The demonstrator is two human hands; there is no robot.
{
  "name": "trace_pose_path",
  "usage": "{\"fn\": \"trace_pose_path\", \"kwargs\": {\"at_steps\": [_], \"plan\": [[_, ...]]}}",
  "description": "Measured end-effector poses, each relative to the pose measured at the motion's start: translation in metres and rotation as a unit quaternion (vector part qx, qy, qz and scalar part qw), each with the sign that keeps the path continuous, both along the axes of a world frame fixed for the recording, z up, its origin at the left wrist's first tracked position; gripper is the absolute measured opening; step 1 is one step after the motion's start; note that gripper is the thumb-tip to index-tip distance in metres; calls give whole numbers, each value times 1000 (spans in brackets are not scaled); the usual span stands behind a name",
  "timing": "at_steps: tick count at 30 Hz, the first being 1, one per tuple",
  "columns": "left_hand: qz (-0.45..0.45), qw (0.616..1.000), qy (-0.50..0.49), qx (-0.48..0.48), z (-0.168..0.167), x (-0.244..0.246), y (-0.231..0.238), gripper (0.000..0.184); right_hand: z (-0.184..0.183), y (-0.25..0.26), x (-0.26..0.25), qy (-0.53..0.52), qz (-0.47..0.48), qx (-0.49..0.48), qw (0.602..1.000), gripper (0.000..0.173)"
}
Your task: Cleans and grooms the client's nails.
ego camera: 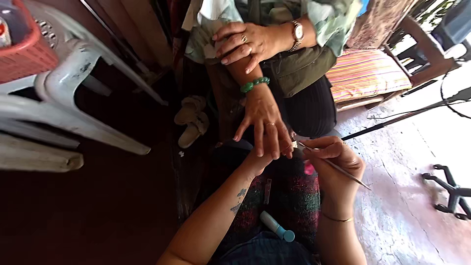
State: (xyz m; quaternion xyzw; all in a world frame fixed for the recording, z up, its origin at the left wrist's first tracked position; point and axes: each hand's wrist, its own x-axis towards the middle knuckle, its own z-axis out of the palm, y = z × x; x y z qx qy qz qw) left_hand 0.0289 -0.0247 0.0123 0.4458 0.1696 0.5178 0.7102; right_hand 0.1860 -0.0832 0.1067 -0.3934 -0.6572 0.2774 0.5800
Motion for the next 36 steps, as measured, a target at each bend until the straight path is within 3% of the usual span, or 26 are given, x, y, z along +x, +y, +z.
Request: {"fn": "trace_pose_path", "kwargs": {"at_steps": [2,4,6,8,11,16,19,28,36], "plan": [[49,999,9,-2,-2,3,-4,24,-8,9,-23,121,25,15,992,11],[89,995,38,-16,0,5,-4,21,-17,32,-40,170,22,33,985,10],[91,995,49,-14,0,7,-1,16,-17,55,-42,174,-43,71,981,10],[74,997,34,6,-4,5,1,25,-6,60,-39,175,-71,95,977,10],[66,997,39,0,-2,1,0,26,1,45,-42,179,18,32,983,11],[14,999,7,41,1,3,1,10,-2,37,-4,77,-40,-12,996,10],[3,999,14,37,5,5,1,10,3,18,9,17,-3,-48,999,11],[21,999,26,-14,9,7,-2,8,-5,-9,8,-203,-52,61,976,11],[26,999,44,-13,13,7,-2,11,-3,-9,3,-277,-70,101,953,14]]}}
